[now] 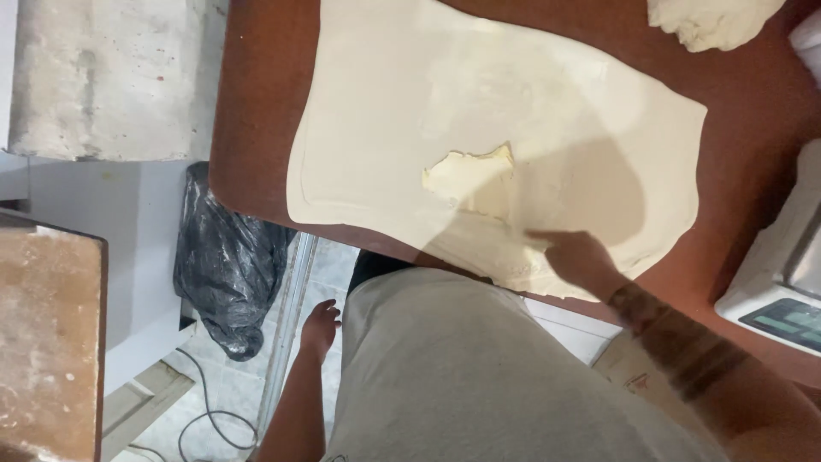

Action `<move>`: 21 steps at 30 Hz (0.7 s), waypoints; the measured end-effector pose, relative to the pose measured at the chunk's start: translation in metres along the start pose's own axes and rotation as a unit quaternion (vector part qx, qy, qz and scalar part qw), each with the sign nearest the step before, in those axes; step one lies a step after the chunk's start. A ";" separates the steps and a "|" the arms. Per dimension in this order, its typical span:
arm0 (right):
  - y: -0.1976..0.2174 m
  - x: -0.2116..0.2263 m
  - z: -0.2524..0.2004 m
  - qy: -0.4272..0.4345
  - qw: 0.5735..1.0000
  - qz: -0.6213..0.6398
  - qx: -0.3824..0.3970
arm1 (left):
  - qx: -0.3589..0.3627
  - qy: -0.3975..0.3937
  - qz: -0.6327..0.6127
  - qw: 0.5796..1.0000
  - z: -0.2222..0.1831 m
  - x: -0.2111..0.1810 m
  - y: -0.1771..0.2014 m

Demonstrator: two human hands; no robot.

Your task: Spreading butter onto a large sheet of dough on a production table

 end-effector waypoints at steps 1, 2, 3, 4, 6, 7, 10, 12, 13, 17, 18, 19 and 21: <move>0.011 -0.001 0.019 0.001 1.000 0.002 0.000 | -0.001 0.001 0.000 1.000 -0.001 0.010 -0.001; 0.016 -0.018 0.033 -0.123 0.989 0.083 0.029 | -0.022 -0.115 0.151 0.982 -0.002 0.008 -0.002; 0.019 -0.034 0.043 -0.244 0.955 0.162 0.056 | -0.043 -0.228 0.296 0.927 -0.007 0.006 -0.007; 0.009 -0.038 0.057 -0.245 0.954 0.162 0.058 | -0.041 -0.227 0.297 0.927 -0.013 0.010 -0.002; -0.006 -0.052 0.086 -0.288 0.938 0.195 0.018 | -0.057 -0.390 0.370 0.841 -0.033 -0.003 0.003; -0.007 -0.044 0.093 -0.289 0.937 0.196 0.016 | -0.058 -0.391 0.371 0.840 -0.028 -0.015 0.007; -0.003 -0.018 0.114 -0.251 0.954 0.163 -0.025 | 0.016 -0.187 0.250 0.950 0.015 -0.012 0.019; -0.003 -0.008 0.119 -0.250 0.950 0.180 -0.042 | -0.011 0.034 -0.047 0.998 0.058 0.011 0.018; -0.006 -0.001 0.119 -0.252 0.950 0.179 -0.042 | -0.009 0.033 -0.045 0.998 0.057 0.010 0.019; -0.018 0.019 0.124 -0.240 0.966 0.096 0.010 | -0.008 -0.075 -0.038 0.996 0.053 -0.023 0.032; -0.018 0.023 0.124 -0.231 0.971 0.052 0.016 | -0.002 -0.146 0.018 0.989 0.048 -0.036 0.036; -0.025 0.010 0.132 -0.239 0.970 0.052 0.018 | 0.004 -0.148 0.023 0.989 0.043 -0.039 0.042; -0.047 -0.010 0.147 -0.207 0.974 0.044 0.082 | 0.031 0.013 -0.040 0.999 0.038 -0.026 0.051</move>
Point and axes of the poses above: each hand's wrist, its own z-axis towards the middle knuckle, its own y-axis out of the back of the hand, x = y × z, the point moved 8 cm from there along z, towards the middle knuckle, and after that the axes turned 15 degrees about -x, right-handed, at the moved point
